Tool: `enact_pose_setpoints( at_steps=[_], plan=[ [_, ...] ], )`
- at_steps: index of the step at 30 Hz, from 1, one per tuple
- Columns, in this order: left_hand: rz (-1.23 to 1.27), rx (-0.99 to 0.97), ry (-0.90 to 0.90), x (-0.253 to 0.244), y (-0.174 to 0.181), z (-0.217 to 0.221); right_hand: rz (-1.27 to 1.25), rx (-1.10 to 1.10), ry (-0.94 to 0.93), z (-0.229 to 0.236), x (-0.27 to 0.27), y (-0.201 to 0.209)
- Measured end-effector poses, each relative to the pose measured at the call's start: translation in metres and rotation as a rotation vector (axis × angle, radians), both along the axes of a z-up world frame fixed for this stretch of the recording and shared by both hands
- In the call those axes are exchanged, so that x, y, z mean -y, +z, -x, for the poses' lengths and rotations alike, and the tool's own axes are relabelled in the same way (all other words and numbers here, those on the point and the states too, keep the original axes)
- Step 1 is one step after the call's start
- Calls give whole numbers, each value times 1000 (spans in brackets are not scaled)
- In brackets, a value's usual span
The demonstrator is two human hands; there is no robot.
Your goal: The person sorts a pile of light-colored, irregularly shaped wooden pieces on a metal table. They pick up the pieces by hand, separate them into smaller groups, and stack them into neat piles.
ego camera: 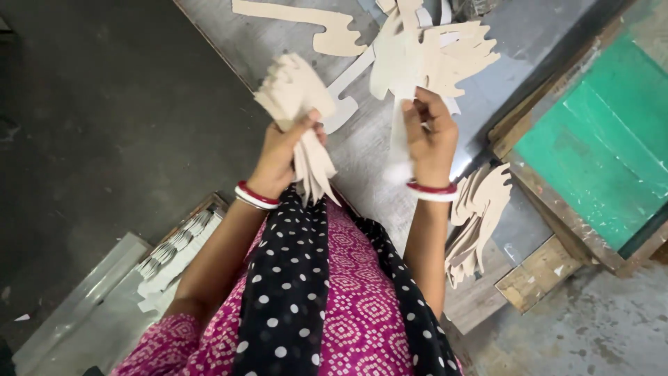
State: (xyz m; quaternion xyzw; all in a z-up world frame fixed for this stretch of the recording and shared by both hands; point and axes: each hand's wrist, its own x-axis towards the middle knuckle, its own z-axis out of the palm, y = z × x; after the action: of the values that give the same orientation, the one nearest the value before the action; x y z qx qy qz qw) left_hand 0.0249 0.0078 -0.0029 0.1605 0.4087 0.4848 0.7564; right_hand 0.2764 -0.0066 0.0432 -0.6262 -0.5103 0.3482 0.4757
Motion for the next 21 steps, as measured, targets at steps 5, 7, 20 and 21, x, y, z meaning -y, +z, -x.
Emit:
enact_pose_setpoints(
  at_steps=[5, 7, 20, 21],
  plan=[
    [-106, -85, -143, 6, 6, -35, -192, 776, 137, 71, 16, 47],
    [-211, -100, -143, 7, 1, -44, -205, 731, 215, 83, 18, 44],
    [-101, 43, 456, -39, 17, 33, -442, 693, 480, 121, 29, -3],
    [-124, 33, 542, -45, 24, 51, -424, 612, 540, 119, 26, -10]
  ],
)
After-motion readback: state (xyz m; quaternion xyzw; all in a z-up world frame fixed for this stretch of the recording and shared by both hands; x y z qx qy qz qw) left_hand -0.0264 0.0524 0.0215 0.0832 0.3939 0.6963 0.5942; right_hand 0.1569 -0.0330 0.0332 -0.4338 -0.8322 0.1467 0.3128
